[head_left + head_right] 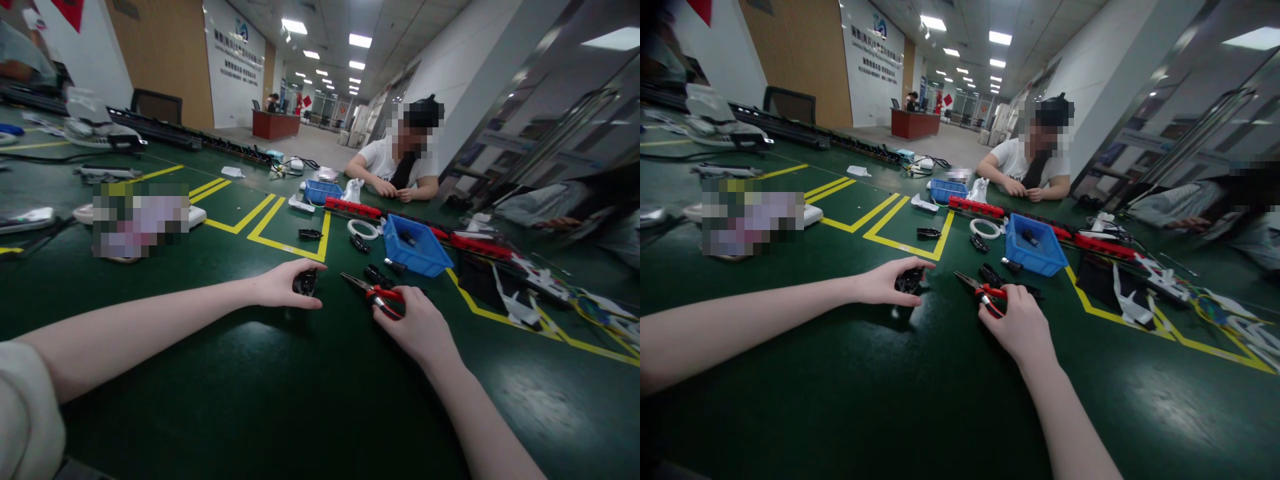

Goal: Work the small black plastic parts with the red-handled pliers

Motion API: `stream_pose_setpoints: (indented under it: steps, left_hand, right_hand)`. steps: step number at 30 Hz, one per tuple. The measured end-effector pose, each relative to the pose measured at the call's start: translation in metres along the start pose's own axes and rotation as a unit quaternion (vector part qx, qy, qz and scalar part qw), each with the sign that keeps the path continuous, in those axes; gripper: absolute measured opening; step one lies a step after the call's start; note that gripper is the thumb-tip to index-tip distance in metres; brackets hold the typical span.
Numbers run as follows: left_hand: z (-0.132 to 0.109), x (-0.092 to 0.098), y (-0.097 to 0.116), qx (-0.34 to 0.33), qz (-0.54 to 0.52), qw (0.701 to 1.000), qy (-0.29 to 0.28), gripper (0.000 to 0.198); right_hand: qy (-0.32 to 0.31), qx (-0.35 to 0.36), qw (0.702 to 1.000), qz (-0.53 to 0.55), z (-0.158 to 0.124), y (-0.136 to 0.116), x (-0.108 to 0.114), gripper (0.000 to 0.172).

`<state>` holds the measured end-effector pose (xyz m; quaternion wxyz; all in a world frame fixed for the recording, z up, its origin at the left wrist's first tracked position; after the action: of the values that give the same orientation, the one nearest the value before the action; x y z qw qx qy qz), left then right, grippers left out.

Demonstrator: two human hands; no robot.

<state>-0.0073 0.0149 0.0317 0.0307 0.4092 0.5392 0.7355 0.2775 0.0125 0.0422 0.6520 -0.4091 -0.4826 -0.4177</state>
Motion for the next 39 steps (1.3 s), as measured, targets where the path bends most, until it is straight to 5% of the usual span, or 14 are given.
stream_pose_setpoints:
  steps: [7, 17, 39]
  left_hand:
    - [-0.001, 0.004, 0.000, 0.009, -0.056, 0.998, -0.014, 0.055]
    - [0.000, 0.004, -0.001, -0.013, -0.045, 0.999, 0.016, 0.064]
    - [0.000, 0.000, 0.000, -0.061, 0.055, 0.997, 0.003, 0.075]
  right_hand:
    - [-0.014, -0.023, 0.999, 0.037, 0.003, 0.003, -0.006, 0.049]
    - [0.094, 0.087, 0.981, 0.145, -0.007, -0.017, 0.004, 0.046]
    - [0.015, 0.127, 0.983, 0.135, -0.010, -0.029, 0.001, 0.046]
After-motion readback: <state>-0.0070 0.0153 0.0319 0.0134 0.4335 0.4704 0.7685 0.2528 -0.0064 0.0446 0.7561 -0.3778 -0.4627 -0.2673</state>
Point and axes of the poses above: each hand's wrist, its own z-axis towards the middle knuckle, its own x-axis out of the back of the hand, y = z × x, the point moved 2 cm from there along z, towards the middle knuckle, and after that the axes turned 9 degrees about -y, right-handed, at the moved point
